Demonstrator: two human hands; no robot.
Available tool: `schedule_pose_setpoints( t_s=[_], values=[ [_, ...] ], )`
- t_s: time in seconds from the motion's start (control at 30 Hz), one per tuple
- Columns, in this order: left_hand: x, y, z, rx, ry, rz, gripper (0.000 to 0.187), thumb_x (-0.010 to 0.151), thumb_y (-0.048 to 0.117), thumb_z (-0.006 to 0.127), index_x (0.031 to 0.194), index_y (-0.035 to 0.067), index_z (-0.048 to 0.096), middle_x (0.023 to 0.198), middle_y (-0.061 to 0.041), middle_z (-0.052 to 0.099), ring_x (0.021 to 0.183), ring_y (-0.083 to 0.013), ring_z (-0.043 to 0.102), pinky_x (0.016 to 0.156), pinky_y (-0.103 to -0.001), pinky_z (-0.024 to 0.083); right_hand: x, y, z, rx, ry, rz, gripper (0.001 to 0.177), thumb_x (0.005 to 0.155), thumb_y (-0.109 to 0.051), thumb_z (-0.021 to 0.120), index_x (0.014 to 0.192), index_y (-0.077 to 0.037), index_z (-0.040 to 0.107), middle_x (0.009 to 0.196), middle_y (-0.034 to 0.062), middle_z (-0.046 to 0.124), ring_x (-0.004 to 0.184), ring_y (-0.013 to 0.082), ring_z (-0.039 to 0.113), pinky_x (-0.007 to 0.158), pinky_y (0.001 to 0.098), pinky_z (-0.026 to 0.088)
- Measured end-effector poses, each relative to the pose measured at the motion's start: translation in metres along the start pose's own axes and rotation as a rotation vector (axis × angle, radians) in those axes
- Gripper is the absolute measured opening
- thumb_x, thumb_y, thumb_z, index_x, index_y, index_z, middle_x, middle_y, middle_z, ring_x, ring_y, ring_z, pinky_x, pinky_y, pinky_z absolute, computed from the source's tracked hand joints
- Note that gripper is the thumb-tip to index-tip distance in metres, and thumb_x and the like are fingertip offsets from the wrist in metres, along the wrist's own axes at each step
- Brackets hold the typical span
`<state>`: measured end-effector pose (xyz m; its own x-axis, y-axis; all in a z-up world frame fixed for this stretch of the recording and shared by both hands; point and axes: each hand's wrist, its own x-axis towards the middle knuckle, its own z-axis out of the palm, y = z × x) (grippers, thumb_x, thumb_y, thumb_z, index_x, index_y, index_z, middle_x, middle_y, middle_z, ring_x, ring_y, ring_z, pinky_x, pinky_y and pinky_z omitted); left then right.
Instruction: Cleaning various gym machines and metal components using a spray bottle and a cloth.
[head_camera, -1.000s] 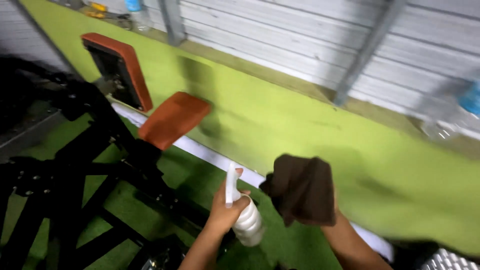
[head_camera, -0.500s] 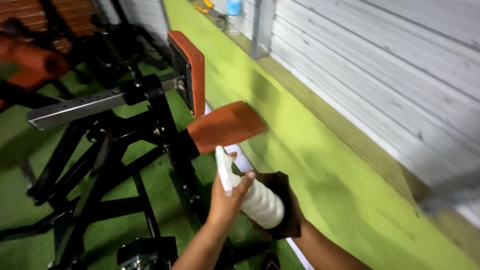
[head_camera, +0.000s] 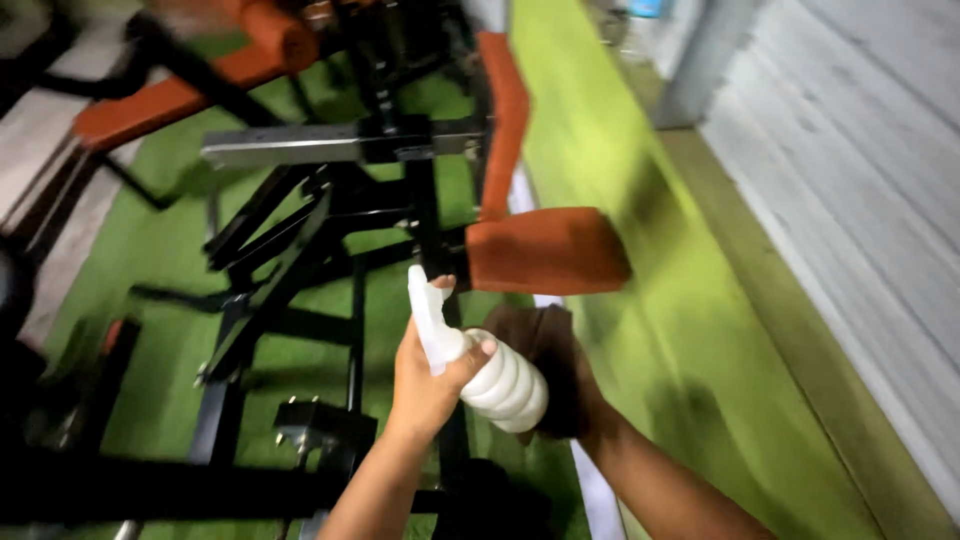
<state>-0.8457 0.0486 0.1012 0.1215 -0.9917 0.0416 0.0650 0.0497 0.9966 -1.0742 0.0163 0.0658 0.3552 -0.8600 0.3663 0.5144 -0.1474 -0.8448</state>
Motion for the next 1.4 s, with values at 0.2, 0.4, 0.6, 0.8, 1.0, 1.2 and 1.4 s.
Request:
schedule_pose_setpoints(
  t_s=[0.2,0.4,0.6,0.8,1.0,1.2,1.4],
  values=[
    [0.013,-0.016,-0.037,-0.041,0.124,0.151,0.086,0.075,0.006,0.077,0.153,0.004,0.041,0.137,-0.010,0.061,0.099,-0.0159,0.068,0.090,-0.032,0.057,0.062,0.033,0.008,0.181,-0.121,0.085,0.052,0.103,-0.056,0.049,0.110,-0.005,0.057,0.111,0.0132,0.059,0.100,0.0287,0.057,0.096,0.0430,0.048],
    [0.034,-0.016,-0.070,-0.054,0.183,0.078,0.089,0.074,0.003,0.067,0.156,0.008,0.034,0.144,-0.005,0.054,0.105,-0.0157,0.070,0.085,-0.032,0.058,0.118,0.055,0.027,0.320,-0.154,0.166,0.053,0.102,-0.057,0.048,0.114,-0.006,0.057,0.114,0.0123,0.058,0.103,0.0288,0.055,0.100,0.0436,0.047],
    [0.101,-0.008,-0.109,0.119,0.263,0.043,0.089,0.069,0.003,0.066,0.154,0.012,0.040,0.107,-0.008,0.072,0.093,-0.0146,0.074,0.084,-0.030,0.057,0.180,0.107,-0.022,0.545,-0.311,0.160,0.056,0.123,-0.055,0.043,0.128,-0.001,0.053,0.120,0.0138,0.058,0.108,0.0293,0.058,0.109,0.0480,0.045],
    [0.157,-0.021,-0.153,0.222,0.355,0.097,0.066,0.069,0.001,0.069,0.133,0.006,0.055,0.110,-0.008,0.069,0.090,-0.0173,0.074,0.082,-0.033,0.058,0.274,0.084,0.033,0.376,-0.049,0.462,0.073,0.098,-0.064,0.046,0.146,-0.008,0.046,0.136,0.0127,0.059,0.115,0.0298,0.061,0.093,0.0509,0.049],
    [0.181,-0.004,-0.170,0.198,0.347,-0.047,0.078,0.064,0.005,0.068,0.139,0.013,0.050,0.124,-0.001,0.065,0.090,-0.0196,0.075,0.079,-0.034,0.058,0.325,0.094,0.050,0.387,-0.201,0.298,0.071,0.107,-0.058,0.047,0.109,0.013,0.049,0.106,0.0243,0.049,0.089,0.0336,0.051,0.083,0.0510,0.046],
    [0.180,0.002,-0.157,0.510,0.210,-0.059,0.073,0.059,0.010,0.079,0.129,0.011,0.057,0.107,-0.015,0.070,0.098,-0.0311,0.073,0.085,-0.036,0.060,0.351,0.091,0.063,0.382,-0.253,0.219,0.069,0.108,-0.058,0.047,0.109,0.010,0.050,0.107,0.0230,0.052,0.088,0.0321,0.053,0.082,0.0486,0.047],
    [0.177,0.012,-0.126,0.596,0.075,-0.100,0.071,0.061,0.010,0.079,0.128,0.010,0.056,0.115,-0.014,0.068,0.104,-0.0338,0.069,0.088,-0.039,0.056,0.367,0.081,0.045,0.366,-0.288,0.146,0.066,0.110,-0.058,0.047,0.110,0.008,0.052,0.107,0.0217,0.054,0.088,0.0305,0.055,0.082,0.0462,0.047]
  ],
)
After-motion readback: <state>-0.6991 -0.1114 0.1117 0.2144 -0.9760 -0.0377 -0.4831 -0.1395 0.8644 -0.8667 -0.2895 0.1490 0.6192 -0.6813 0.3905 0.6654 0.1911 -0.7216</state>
